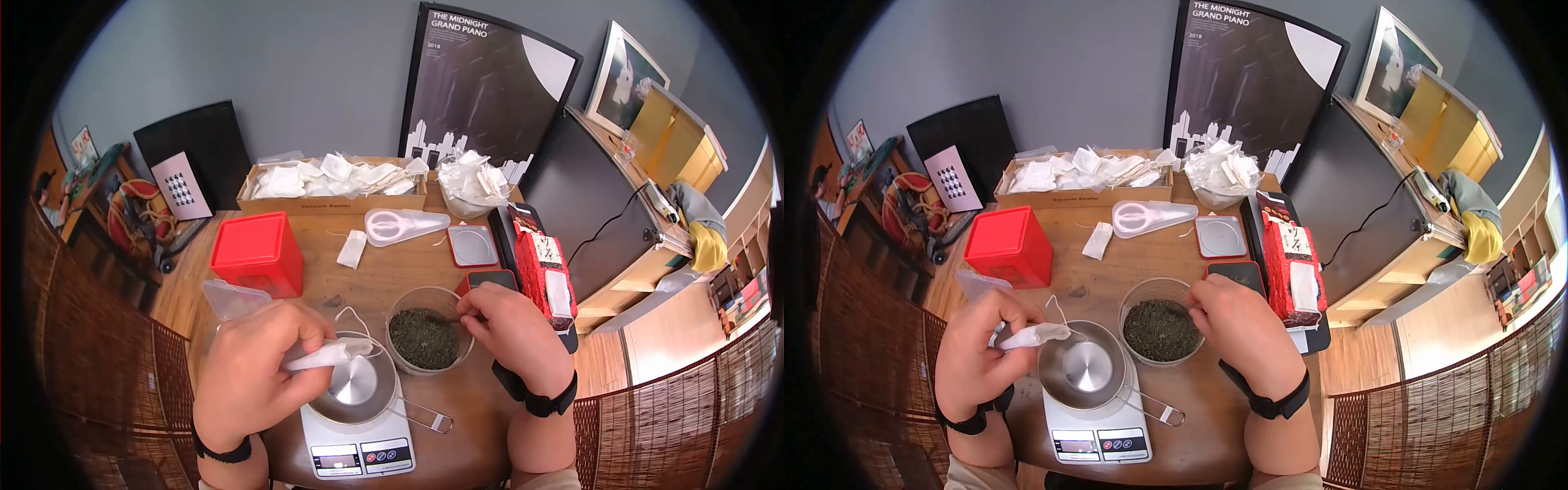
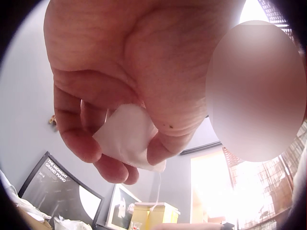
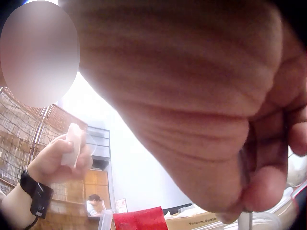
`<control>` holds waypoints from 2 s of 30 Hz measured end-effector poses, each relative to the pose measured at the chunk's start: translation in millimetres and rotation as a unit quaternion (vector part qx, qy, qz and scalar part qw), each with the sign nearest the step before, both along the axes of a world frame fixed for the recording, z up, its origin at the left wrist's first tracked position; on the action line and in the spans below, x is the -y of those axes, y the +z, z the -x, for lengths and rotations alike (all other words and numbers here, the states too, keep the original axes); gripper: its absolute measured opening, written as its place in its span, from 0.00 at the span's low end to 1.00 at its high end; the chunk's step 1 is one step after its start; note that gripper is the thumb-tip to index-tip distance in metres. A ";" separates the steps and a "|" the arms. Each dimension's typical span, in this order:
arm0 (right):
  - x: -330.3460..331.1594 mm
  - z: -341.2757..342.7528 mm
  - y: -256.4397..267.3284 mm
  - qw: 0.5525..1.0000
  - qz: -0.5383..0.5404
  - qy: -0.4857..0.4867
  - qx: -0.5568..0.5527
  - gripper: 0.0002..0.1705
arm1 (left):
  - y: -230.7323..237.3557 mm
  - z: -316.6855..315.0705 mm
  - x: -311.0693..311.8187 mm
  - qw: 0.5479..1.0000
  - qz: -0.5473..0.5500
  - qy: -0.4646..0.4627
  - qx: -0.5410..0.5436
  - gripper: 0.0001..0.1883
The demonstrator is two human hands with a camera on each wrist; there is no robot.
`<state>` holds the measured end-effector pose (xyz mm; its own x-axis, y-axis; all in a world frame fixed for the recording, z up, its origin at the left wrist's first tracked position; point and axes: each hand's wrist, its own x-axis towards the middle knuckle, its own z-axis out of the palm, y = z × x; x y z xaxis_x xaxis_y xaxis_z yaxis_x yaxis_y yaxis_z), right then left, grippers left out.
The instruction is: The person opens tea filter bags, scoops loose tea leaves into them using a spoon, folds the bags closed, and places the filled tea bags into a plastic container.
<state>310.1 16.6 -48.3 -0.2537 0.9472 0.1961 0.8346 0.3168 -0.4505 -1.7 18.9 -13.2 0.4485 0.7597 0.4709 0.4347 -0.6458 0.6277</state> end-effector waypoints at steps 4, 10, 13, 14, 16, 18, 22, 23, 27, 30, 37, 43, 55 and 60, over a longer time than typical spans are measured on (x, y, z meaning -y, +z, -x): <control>2.0 3.5 4.9 0.999 0.026 0.016 -0.011 0.06 | 1.2 -2.7 0.0 1.000 -0.015 -0.004 -0.002 0.13; 7.0 6.1 10.2 0.998 0.044 0.035 -0.033 0.07 | 3.6 -5.0 1.7 1.000 -0.014 -0.007 -0.006 0.12; 8.3 7.1 14.6 0.996 0.053 0.046 -0.052 0.08 | 4.9 -5.8 1.5 1.000 -0.024 -0.014 -0.003 0.13; 9.8 7.3 16.2 0.996 0.058 0.048 -0.056 0.07 | 5.8 -5.7 2.1 1.000 -0.025 -0.011 -0.010 0.13; 9.7 7.4 18.1 0.995 0.062 0.050 -0.059 0.07 | 5.4 -5.9 1.6 1.000 -0.025 -0.008 -0.016 0.13; 8.9 7.4 18.4 0.998 0.009 0.032 -0.052 0.06 | 3.5 -5.9 1.0 0.999 -0.031 -0.008 -0.015 0.13; 7.5 7.7 20.9 0.999 -0.035 0.008 -0.035 0.06 | 4.4 -6.1 1.5 0.999 -0.030 -0.022 -0.020 0.13; 6.7 6.9 20.3 0.999 -0.041 0.001 -0.030 0.06 | 4.5 -6.0 2.6 0.999 -0.028 -0.021 -0.026 0.12; 1.9 3.7 10.2 0.999 -0.044 -0.008 0.020 0.07 | 6.2 -6.2 3.5 0.999 -0.019 -0.019 -0.041 0.12; 2.4 4.1 7.0 0.999 -0.010 -0.001 0.031 0.07 | 5.8 -7.8 3.6 0.999 -0.018 -0.033 -0.036 0.12; 6.4 7.9 14.8 0.999 0.038 0.023 0.004 0.10 | 8.1 -6.2 4.7 0.998 -0.026 -0.027 -0.050 0.12; 6.9 10.1 18.1 0.999 0.029 0.042 0.011 0.12 | 6.8 -8.7 5.2 0.997 -0.035 -0.037 -0.050 0.13; 6.0 12.5 17.4 0.994 0.082 0.063 -0.034 0.10 | 5.5 -11.2 3.5 0.997 -0.043 -0.041 -0.051 0.12; 2.0 9.5 8.1 0.994 0.054 0.089 -0.032 0.11 | 4.2 -14.6 0.7 0.996 -0.056 -0.028 -0.063 0.11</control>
<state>300.6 14.6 -40.2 -0.4104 0.9044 0.1165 0.7380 0.4045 -0.5402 12.9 18.2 -8.9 0.5498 0.6772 0.4890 0.4668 -0.7346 0.4924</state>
